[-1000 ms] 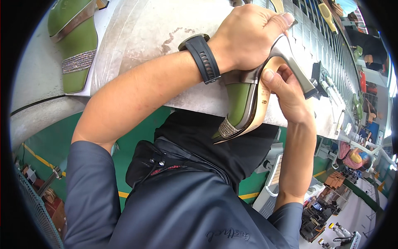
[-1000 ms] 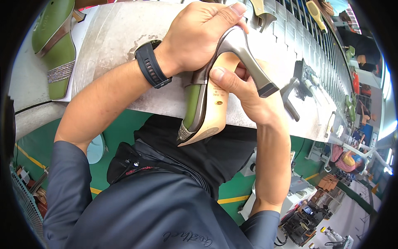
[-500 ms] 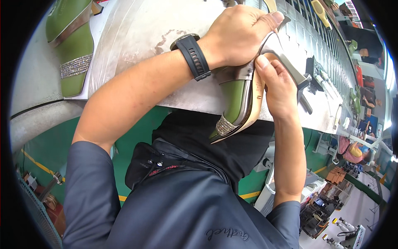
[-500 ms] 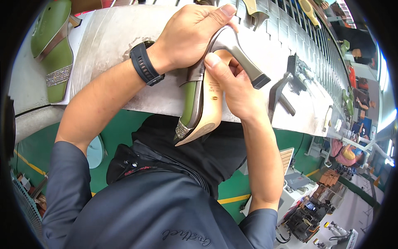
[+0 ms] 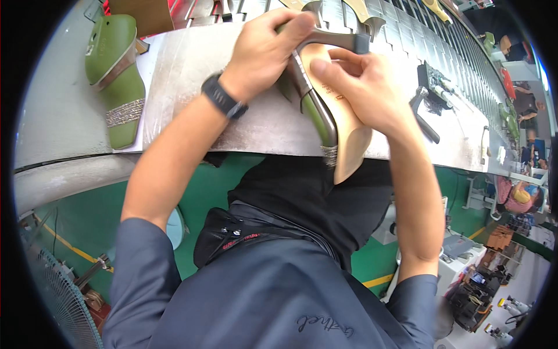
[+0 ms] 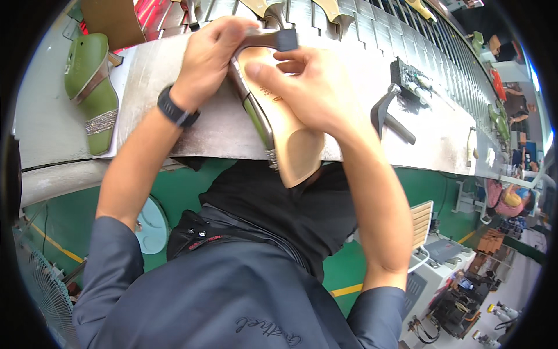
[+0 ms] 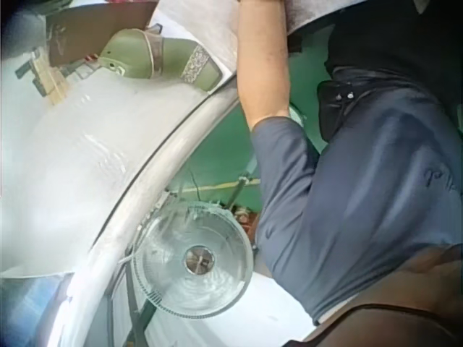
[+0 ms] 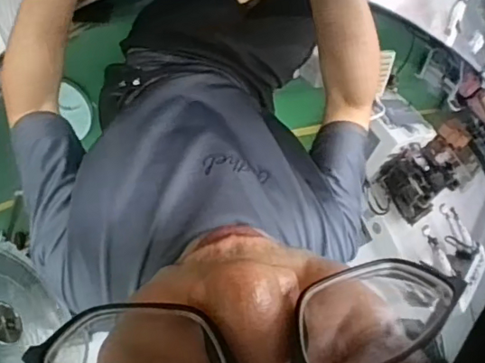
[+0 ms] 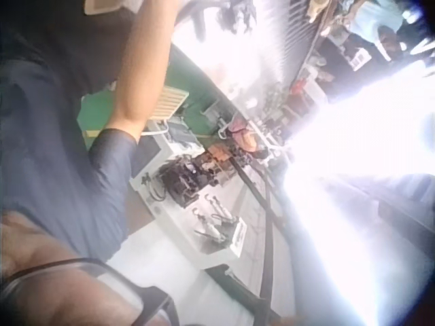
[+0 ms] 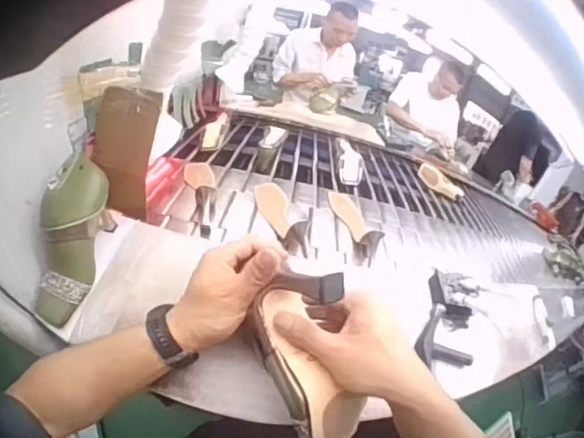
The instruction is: The person picks up a green high-heeled shoe from an assembly line and uses a brush to apply a substance to the sole. The person then presses a tan sole piece onto the bottom of the shoe, secures it by hand, and uses a hammer to tap around the edges. A syringe is then used to apply a liquid along the seam between the sole and the shoe body.
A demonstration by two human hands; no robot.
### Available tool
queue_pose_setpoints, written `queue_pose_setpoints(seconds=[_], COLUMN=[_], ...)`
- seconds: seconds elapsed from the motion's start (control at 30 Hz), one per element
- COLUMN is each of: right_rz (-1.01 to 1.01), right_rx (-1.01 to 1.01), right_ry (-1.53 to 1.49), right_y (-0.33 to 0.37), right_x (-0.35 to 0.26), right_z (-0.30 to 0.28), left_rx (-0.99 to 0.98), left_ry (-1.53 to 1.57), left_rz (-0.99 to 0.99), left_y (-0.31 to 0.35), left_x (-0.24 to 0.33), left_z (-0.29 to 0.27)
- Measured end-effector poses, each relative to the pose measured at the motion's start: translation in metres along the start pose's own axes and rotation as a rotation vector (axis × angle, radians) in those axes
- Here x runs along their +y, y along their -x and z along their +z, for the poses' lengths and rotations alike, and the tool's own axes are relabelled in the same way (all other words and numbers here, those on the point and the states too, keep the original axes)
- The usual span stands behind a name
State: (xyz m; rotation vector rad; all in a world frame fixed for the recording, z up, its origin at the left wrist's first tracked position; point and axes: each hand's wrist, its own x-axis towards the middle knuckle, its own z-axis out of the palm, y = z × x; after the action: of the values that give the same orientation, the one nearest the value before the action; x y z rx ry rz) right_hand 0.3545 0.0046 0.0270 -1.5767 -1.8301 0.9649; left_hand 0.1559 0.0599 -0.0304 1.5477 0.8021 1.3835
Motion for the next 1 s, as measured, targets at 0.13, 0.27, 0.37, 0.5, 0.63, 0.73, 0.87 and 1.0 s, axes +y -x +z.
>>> queue_pose_setpoints(seconds=[0.13,0.27,0.37,0.5,0.63,0.73,0.87,1.0], right_rz=[-0.147,-0.531,-0.543,-0.614,-0.646,-0.666,-0.683,-0.673], right_rx=[0.009,0.075,0.071,0.114,0.118,0.122,0.152,0.133], right_ry=[0.361,0.686,0.674,0.672,0.686,0.719,0.738,0.752], right_y=[0.034,0.06,0.067,0.06,0.057,0.059,0.057,0.058], right_x=[-0.003,0.012,0.017,0.025,0.022,0.018,0.016,0.012], right_z=[-0.026,-0.018,-0.014,-0.01,-0.007,-0.006,0.005,0.003], left_rx=[0.094,-0.241,-0.391,-0.424,-0.435,-0.444,-0.441,-0.434], left_ry=[-0.075,-0.545,-0.649,-0.683,-0.684,-0.683,-0.704,-0.712], left_rz=[0.073,0.217,0.357,0.385,0.4,0.396,0.382,0.401], left_y=[0.085,0.118,0.107,0.102,0.1,0.1,0.1,0.099], left_x=[0.031,0.049,0.055,0.052,0.051,0.052,0.054,0.053], left_z=[-0.01,-0.014,-0.008,-0.008,-0.009,-0.008,-0.005,-0.004])
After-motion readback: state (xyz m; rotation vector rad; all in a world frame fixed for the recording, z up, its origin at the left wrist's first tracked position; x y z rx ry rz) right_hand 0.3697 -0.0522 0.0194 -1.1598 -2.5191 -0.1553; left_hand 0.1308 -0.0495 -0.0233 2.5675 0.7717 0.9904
